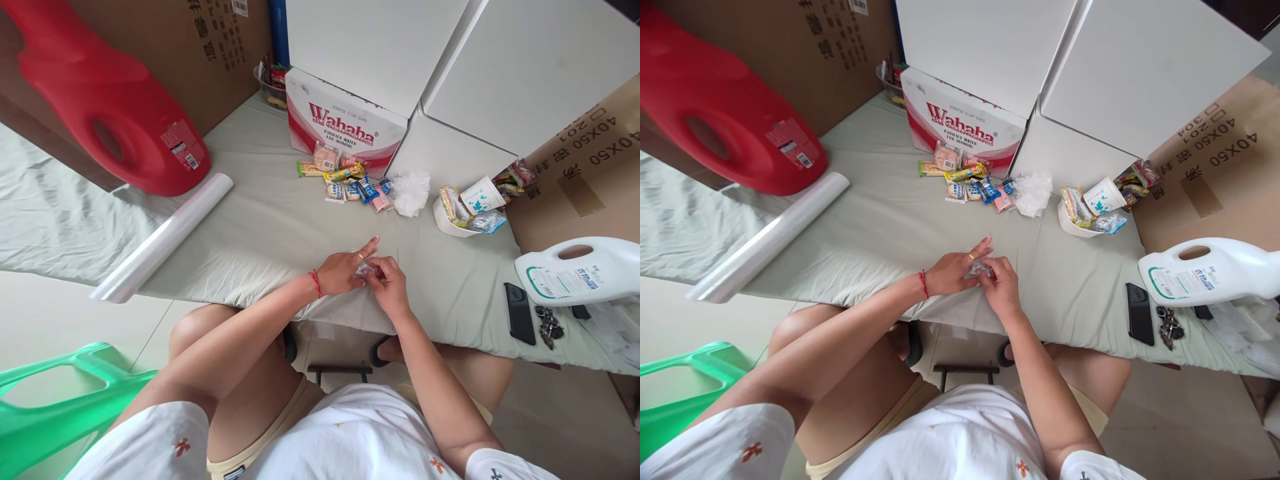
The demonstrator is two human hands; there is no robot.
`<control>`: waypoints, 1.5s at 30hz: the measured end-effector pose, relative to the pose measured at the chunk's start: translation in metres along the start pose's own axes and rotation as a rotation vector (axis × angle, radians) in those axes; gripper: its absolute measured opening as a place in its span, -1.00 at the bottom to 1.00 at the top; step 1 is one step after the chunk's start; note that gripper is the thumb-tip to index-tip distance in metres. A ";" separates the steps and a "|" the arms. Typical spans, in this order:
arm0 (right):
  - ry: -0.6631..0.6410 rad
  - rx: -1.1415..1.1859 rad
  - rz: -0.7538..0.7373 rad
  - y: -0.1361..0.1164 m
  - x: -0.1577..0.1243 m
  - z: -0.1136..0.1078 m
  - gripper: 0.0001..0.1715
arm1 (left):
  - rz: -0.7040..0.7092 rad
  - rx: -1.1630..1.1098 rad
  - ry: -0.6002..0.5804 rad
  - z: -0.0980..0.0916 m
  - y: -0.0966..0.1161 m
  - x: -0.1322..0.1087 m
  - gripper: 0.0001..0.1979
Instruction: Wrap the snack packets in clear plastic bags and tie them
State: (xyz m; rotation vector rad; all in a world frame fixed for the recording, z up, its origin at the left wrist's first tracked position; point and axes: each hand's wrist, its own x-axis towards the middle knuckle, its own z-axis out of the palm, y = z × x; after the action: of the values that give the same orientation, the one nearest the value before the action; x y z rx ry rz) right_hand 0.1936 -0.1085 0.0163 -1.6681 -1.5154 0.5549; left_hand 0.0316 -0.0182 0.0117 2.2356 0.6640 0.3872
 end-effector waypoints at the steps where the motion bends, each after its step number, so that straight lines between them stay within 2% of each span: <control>1: -0.008 0.035 0.006 0.005 -0.001 0.000 -0.81 | 0.015 -0.066 0.002 -0.001 0.000 0.000 0.05; 2: -0.004 0.075 0.018 0.010 -0.001 -0.001 -0.82 | 0.023 -0.125 0.006 -0.003 -0.001 0.000 0.01; 4: 0.012 0.155 0.058 0.020 -0.003 -0.002 -0.83 | 0.019 -0.208 0.045 -0.002 -0.004 0.000 -0.22; 7: 0.002 0.240 0.136 0.031 -0.006 -0.004 -0.81 | -0.003 -0.233 0.176 0.006 -0.008 0.002 -0.56; 10: -0.023 0.297 0.186 0.037 -0.009 -0.006 -0.77 | -0.050 -0.150 0.265 0.017 -0.007 0.004 -0.66; 13: -0.020 0.310 0.183 0.039 -0.011 -0.006 -0.79 | -0.136 0.058 0.270 0.025 0.003 0.002 -0.66; 17: 0.007 0.311 0.152 0.037 -0.012 -0.004 -0.83 | -0.191 0.274 0.228 0.024 0.017 -0.004 -0.53; 23: -0.016 0.293 0.133 0.038 -0.012 -0.005 -0.80 | -0.273 0.372 0.203 0.014 0.009 -0.002 -0.48; 26: 0.109 0.229 0.123 0.033 -0.009 -0.008 -0.78 | -0.276 0.320 0.165 0.011 0.001 0.002 -0.49; 28: 0.224 0.119 0.043 0.027 -0.003 -0.009 -0.75 | -0.270 0.284 0.140 0.011 -0.003 0.004 -0.49; 29: 0.239 0.057 -0.022 0.024 0.000 -0.010 -0.73 | -0.265 0.269 0.128 0.011 -0.004 0.005 -0.49; 33: 0.031 -0.117 -0.268 0.017 0.015 -0.008 -0.62 | -0.252 0.244 0.111 0.016 -0.004 0.004 -0.45; 37: -0.153 -0.095 -0.264 0.026 0.016 -0.007 -0.57 | -0.274 0.254 0.129 0.018 -0.003 0.002 -0.38; 41: -0.121 -0.111 -0.212 0.035 0.009 -0.006 -0.54 | -0.267 0.248 0.096 0.014 -0.005 0.005 -0.37; 45: -0.086 -0.196 -0.167 0.040 0.013 -0.002 -0.53 | -0.234 0.250 0.071 0.011 -0.011 0.009 -0.40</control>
State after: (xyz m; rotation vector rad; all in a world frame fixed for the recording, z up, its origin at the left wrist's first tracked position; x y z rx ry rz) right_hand 0.2223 -0.0948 -0.0110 -1.6604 -1.8008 0.4035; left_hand 0.0399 -0.0133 -0.0029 2.3502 1.0496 0.2788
